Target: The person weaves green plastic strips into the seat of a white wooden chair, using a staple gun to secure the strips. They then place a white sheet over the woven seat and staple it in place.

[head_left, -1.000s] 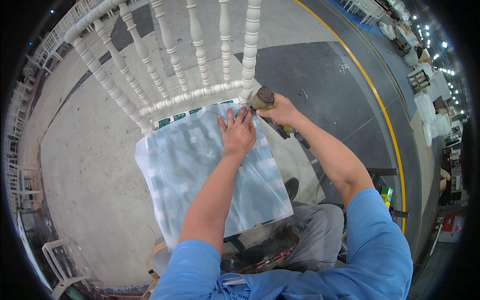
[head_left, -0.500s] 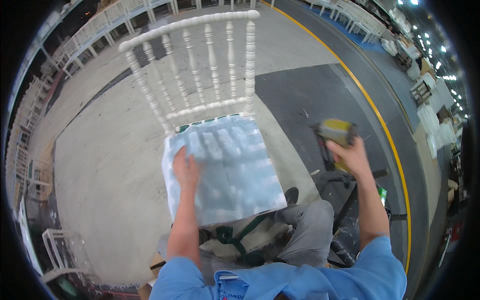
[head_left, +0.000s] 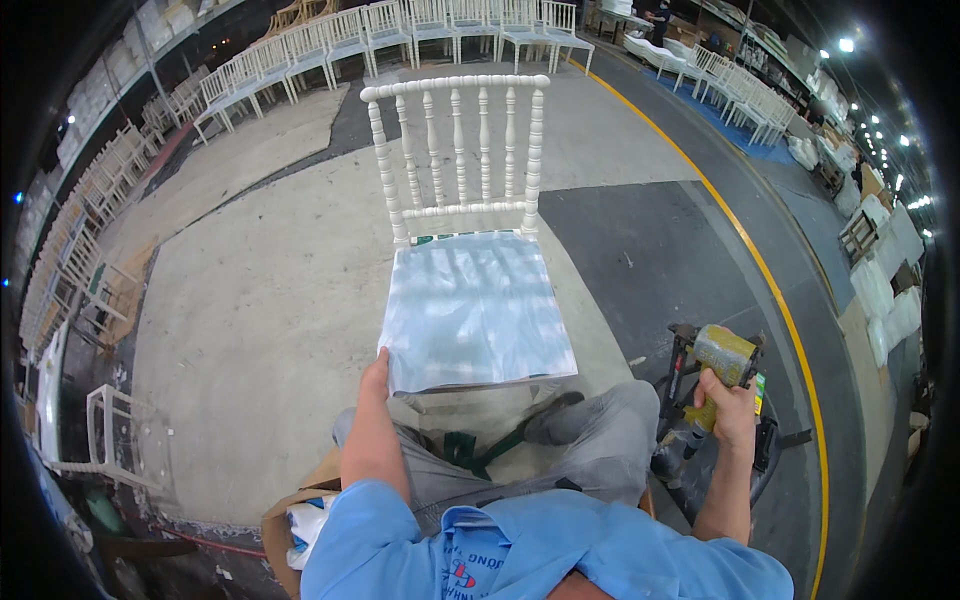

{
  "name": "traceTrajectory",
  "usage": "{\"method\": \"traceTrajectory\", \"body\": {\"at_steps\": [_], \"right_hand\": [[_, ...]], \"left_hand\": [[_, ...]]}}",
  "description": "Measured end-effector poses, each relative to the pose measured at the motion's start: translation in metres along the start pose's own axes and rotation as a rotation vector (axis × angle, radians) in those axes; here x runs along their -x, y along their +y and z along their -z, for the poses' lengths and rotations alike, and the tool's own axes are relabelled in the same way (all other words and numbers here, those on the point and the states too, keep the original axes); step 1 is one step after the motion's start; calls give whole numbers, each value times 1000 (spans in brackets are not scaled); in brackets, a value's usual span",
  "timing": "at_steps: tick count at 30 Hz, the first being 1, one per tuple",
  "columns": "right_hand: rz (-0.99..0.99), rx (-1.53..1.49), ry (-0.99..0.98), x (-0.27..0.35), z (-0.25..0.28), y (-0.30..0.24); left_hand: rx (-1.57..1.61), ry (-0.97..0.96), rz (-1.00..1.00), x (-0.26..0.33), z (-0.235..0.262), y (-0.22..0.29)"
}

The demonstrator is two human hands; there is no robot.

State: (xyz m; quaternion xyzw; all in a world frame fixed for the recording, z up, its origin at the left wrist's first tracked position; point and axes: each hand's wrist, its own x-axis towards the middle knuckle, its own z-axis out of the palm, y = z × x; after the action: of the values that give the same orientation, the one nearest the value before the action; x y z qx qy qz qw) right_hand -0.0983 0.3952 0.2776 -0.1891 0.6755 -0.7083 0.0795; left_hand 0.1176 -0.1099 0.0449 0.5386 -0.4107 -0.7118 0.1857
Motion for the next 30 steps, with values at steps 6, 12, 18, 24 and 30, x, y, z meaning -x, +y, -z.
{"method": "traceTrajectory", "body": {"at_steps": [6, 12, 18, 24, 30], "right_hand": [[-99, 99, 29, 26, 35, 7], [-221, 59, -26, 20, 26, 13], [-262, 102, -25, 8, 27, 31], [-296, 67, 62, -2, 18, 45], [-335, 85, 21, -26, 6, 56]], "left_hand": [[188, -113, 60, 31, -67, -32], [199, -113, 251, 31, -96, -101], [-160, 16, 363, 46, -109, -109], [198, -419, 744, 81, -111, -136], [256, -244, 308, 77, -111, -122]]}}
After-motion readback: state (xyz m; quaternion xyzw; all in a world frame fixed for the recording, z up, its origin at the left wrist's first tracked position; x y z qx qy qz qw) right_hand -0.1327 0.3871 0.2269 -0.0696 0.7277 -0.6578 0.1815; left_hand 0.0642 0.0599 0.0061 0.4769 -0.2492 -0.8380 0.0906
